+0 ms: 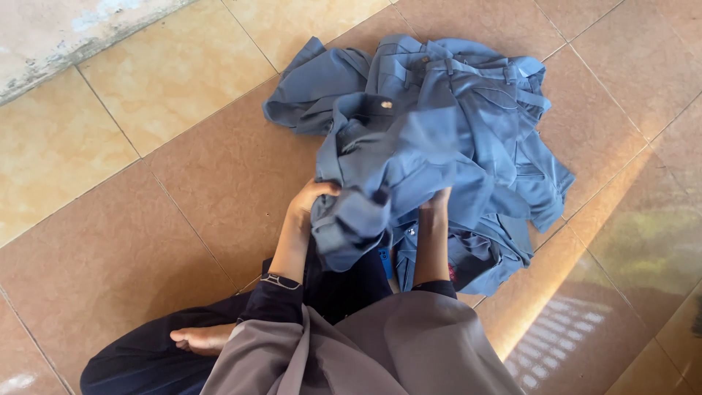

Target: The person is folding blue trousers into a rectangular shape and stacking them on the floor.

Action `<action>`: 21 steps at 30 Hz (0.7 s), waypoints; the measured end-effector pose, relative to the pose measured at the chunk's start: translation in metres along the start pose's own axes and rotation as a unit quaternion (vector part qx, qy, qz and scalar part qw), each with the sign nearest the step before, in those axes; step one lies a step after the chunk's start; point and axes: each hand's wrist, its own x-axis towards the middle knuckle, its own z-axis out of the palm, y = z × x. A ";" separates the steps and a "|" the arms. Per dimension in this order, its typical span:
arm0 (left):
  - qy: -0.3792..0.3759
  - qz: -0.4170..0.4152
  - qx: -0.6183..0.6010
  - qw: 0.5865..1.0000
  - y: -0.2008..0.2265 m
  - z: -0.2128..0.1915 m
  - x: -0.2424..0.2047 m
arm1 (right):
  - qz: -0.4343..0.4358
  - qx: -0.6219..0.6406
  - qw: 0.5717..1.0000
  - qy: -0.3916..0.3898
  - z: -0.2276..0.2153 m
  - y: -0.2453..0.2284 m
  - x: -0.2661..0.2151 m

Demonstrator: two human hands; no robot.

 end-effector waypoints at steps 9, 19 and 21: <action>0.159 0.166 0.168 0.959 0.020 0.032 0.000 | -0.022 0.048 0.999 0.006 0.013 -0.024 -0.002; 0.195 0.285 0.198 0.917 0.089 0.018 -0.083 | -0.092 0.093 0.991 -0.021 0.062 -0.111 -0.008; 0.205 0.340 0.201 0.896 0.095 -0.010 -0.090 | -0.113 0.108 0.987 -0.032 0.074 -0.136 -0.009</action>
